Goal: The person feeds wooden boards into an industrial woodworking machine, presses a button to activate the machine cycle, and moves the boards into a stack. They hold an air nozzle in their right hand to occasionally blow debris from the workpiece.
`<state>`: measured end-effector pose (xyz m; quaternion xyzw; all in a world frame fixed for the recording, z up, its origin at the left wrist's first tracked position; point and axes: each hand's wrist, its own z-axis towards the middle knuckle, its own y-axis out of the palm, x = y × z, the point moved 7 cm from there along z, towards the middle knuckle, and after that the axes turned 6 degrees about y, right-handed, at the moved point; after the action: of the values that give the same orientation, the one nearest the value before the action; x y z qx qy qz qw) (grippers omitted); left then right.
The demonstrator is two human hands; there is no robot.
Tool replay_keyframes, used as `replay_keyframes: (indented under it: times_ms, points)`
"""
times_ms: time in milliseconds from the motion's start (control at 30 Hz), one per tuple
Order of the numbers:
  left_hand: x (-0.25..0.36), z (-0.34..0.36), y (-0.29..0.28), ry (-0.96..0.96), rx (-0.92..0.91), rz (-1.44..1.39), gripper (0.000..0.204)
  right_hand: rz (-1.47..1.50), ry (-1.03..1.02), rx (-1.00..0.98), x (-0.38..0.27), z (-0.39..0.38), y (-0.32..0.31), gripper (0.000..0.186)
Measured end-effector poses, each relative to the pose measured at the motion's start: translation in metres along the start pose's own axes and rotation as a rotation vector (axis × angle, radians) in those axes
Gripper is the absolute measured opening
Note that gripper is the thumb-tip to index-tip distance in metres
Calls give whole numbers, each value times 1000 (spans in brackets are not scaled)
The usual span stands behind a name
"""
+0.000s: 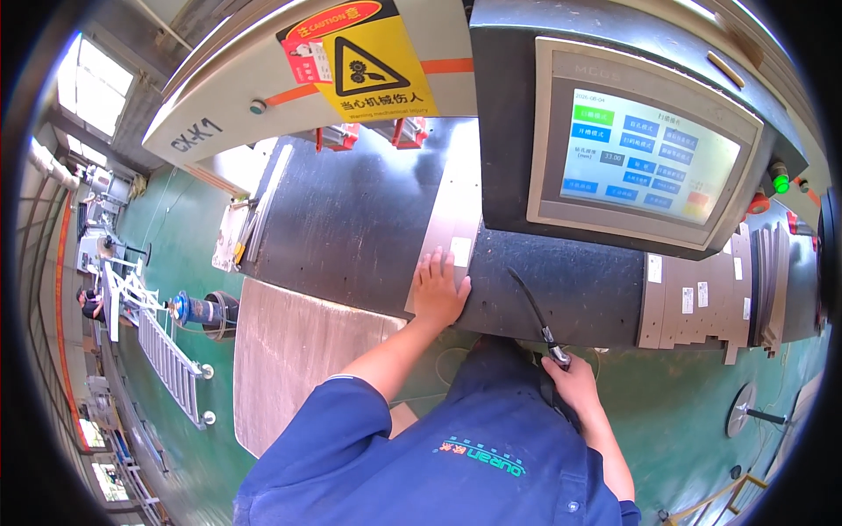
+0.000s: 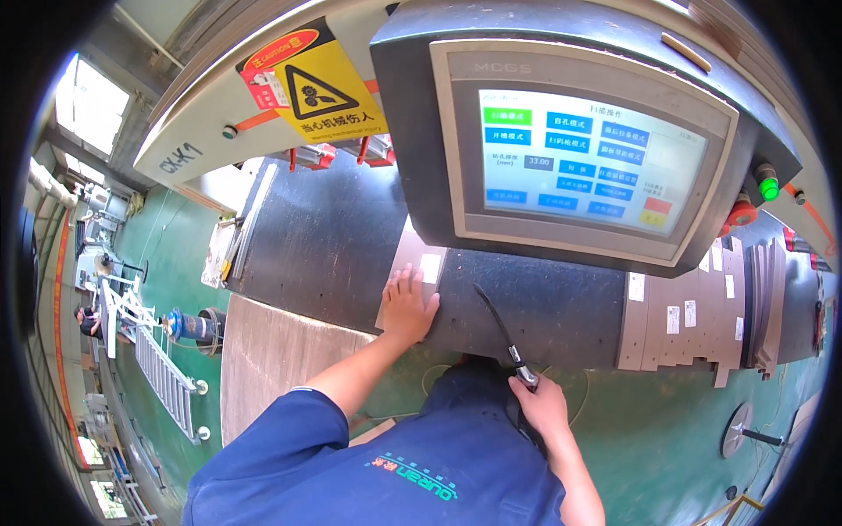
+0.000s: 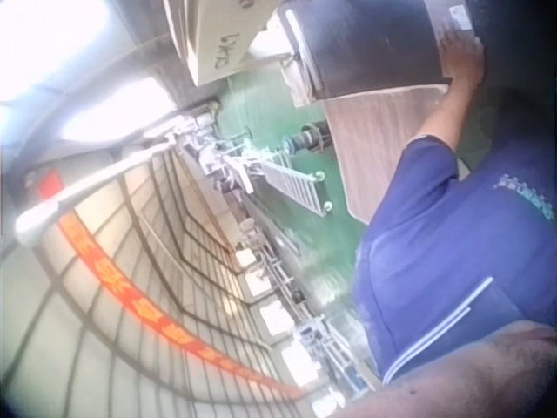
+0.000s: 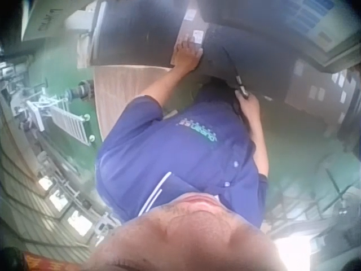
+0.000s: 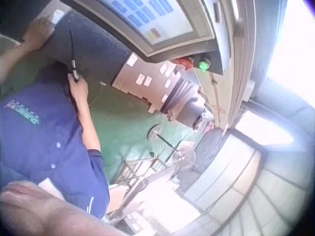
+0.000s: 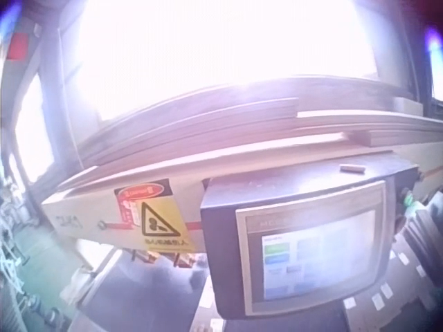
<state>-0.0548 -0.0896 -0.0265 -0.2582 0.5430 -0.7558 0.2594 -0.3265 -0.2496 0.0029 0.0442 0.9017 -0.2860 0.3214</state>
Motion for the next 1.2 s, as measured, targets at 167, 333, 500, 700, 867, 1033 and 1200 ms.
replay_keyframes:
  times_ms: [167, 333, 500, 700, 867, 1033, 1200]
  points:
    - [1, -2, 2, 11, 10, -8, 65, -9, -25, -12, 4, -5, 2, 42]
    - [1, -2, -1, 37, 29, 29, 65, 69, 91, -83, 37, -4, 5, 39]
    - [-3, 1, 4, 62, 21, 29, 64, 172, 121, -54, 55, -12, -13, 30]
    - [-69, 35, 30, -73, -211, -375, 39, -3, 46, -174, 36, -23, -4, 37]
    - [-97, 29, -13, -578, -79, -1109, 29, -64, 57, -201, 33, -29, 1, 39]
    - [-110, 19, -4, -568, -138, -870, 36, -145, 67, -221, 21, -32, 4, 40]
    - [-100, 19, 5, -484, -235, -728, 50, -232, 98, -269, 17, -36, 12, 44]
